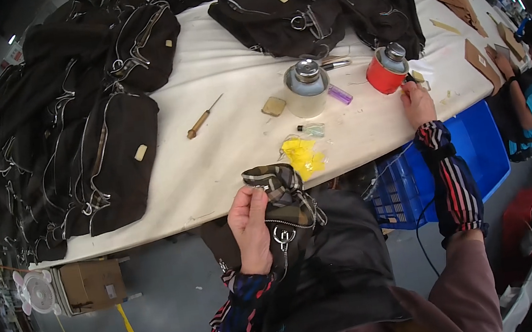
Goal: The recorder is trimming threads and finishing a leather bag at a workshop station.
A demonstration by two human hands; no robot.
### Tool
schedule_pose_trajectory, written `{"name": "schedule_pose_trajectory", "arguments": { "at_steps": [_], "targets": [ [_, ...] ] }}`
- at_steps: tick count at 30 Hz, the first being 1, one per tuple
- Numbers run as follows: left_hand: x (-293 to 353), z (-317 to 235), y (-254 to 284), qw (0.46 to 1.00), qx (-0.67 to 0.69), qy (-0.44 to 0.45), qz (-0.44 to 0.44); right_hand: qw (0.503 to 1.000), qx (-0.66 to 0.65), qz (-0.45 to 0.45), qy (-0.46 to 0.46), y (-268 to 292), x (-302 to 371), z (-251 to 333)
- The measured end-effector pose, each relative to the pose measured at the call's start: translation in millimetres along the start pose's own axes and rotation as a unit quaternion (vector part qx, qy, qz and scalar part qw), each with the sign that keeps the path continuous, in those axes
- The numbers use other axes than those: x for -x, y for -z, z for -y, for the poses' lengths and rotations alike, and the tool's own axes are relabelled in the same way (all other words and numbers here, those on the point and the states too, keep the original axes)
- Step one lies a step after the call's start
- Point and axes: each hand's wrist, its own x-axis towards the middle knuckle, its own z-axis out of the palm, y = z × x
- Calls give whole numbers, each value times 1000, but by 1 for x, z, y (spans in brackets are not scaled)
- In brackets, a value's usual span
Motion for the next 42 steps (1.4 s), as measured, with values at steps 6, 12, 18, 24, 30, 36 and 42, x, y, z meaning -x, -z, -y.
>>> {"name": "schedule_pose_trajectory", "arguments": {
  "at_steps": [6,12,18,24,30,36,42],
  "targets": [
    [1,-1,1,999,29,33,-27,990,-24,128,-58,14,-2,11],
    [0,-2,3,997,59,34,29,992,-49,89,-78,54,39,27],
    [1,-4,4,997,79,22,9,716,-639,101,-264,91,80,104],
    [-1,-5,3,995,53,-48,71,555,-778,224,-192,80,87,178],
    [-1,-8,1,995,16,-41,86,516,-781,305,-174,76,81,204],
    [-1,-14,0,997,38,-1,63,735,-627,245,-85,71,89,230],
    [-1,-13,4,997,48,14,54,903,-402,125,91,81,80,246]
  ]
}}
